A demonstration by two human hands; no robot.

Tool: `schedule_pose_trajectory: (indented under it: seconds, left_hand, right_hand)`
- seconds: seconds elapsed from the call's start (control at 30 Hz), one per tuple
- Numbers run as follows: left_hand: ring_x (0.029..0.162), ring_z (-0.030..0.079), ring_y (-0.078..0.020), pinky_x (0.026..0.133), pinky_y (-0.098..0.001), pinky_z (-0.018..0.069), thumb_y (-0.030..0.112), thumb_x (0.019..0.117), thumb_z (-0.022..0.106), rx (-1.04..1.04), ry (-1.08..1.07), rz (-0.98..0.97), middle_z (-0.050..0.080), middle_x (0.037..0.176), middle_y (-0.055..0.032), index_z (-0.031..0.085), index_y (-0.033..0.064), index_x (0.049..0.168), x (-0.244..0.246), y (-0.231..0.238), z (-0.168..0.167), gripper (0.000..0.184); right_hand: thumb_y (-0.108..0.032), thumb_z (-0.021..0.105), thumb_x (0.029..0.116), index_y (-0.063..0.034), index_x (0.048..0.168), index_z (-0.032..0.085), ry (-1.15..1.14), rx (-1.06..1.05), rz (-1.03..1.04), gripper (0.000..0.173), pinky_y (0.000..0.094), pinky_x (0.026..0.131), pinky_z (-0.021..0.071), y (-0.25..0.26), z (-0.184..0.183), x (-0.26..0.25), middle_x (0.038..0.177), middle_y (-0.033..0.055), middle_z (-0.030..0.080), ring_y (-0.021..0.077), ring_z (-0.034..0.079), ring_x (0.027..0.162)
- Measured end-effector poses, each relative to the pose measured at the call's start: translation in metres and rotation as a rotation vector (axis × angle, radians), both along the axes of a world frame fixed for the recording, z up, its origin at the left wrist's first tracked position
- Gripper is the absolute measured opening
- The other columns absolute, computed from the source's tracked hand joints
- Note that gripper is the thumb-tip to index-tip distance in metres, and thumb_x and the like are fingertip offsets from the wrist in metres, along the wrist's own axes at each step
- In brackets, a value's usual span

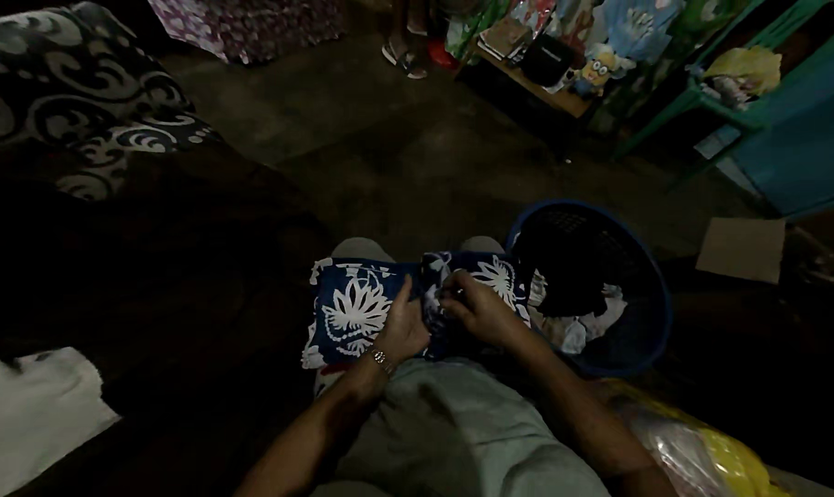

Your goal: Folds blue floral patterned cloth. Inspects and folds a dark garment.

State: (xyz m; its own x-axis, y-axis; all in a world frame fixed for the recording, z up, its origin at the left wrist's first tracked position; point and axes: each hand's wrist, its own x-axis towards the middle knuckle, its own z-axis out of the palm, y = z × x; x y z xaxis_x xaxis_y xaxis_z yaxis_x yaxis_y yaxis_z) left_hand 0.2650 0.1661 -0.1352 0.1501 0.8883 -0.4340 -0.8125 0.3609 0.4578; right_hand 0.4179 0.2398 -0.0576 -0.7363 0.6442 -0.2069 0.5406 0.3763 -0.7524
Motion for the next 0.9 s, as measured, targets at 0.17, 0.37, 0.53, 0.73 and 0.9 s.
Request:
schedule_pose_trajectory:
  seconds: [0.17,0.37,0.53,0.73,0.9]
  left_hand:
    - [0.102,0.068,-0.0172,0.085,-0.0392,0.0591,0.037,0.11,0.038,-0.113,0.245,-0.017,0.068,0.115,-0.008,0.053,0.0094,0.136,0.0,-0.007,-0.001,0.041]
    - [0.116,0.063,-0.0195,0.096,-0.0379,0.0548,0.008,0.1004,0.06,-0.137,0.654,-0.123,0.059,0.133,-0.0162,0.04,0.0017,0.148,-0.001,-0.012,0.0,0.052]
    - [0.116,0.066,-0.0326,0.1,-0.0461,0.0543,0.013,0.1001,0.062,0.052,1.409,-0.314,0.058,0.137,-0.0235,0.036,-0.0028,0.152,-0.017,-0.037,0.017,0.061]
    - [0.144,0.039,-0.0428,0.119,-0.0525,0.0314,0.028,0.0989,0.064,0.366,1.56,-0.362,0.042,0.153,-0.0285,0.048,-0.0073,0.145,0.002,-0.058,0.011,0.06]
    - [0.144,0.04,-0.0385,0.119,-0.0467,0.0356,0.038,0.0816,0.084,0.317,1.409,-0.288,0.037,0.155,-0.0298,0.033,-0.0088,0.153,0.003,-0.065,0.004,0.099]
  right_hand:
    - [-0.024,0.061,0.098,0.0019,0.132,0.063,-0.136,0.526,-0.347,0.043,0.0662,0.102,0.0442,0.014,-0.042,0.033,0.135,0.0312,0.057,0.0531,0.052,0.126]
    - [-0.038,0.065,0.0999,0.0023,0.15,0.039,-0.096,-0.077,-0.685,0.069,0.0491,0.086,0.0561,0.015,-0.05,0.079,0.125,0.0254,0.062,0.031,0.066,0.101]
    - [-0.026,0.059,0.1048,0.0038,0.127,0.057,-0.003,-0.243,-0.702,0.037,0.0306,0.057,0.0476,0.016,-0.037,0.092,0.087,0.0096,0.06,0.0115,0.052,0.062]
    - [-0.014,0.057,0.1013,0.0036,0.121,0.06,0.322,-0.176,-0.602,0.027,0.025,0.085,0.0574,0.003,0.009,0.072,0.101,0.0048,0.07,0.0051,0.068,0.091]
    - [-0.013,0.06,0.0995,0.0013,0.116,0.061,0.458,-0.256,-0.34,0.022,0.0246,0.081,0.0589,-0.013,0.041,0.003,0.097,0.0012,0.07,0.0044,0.068,0.087]
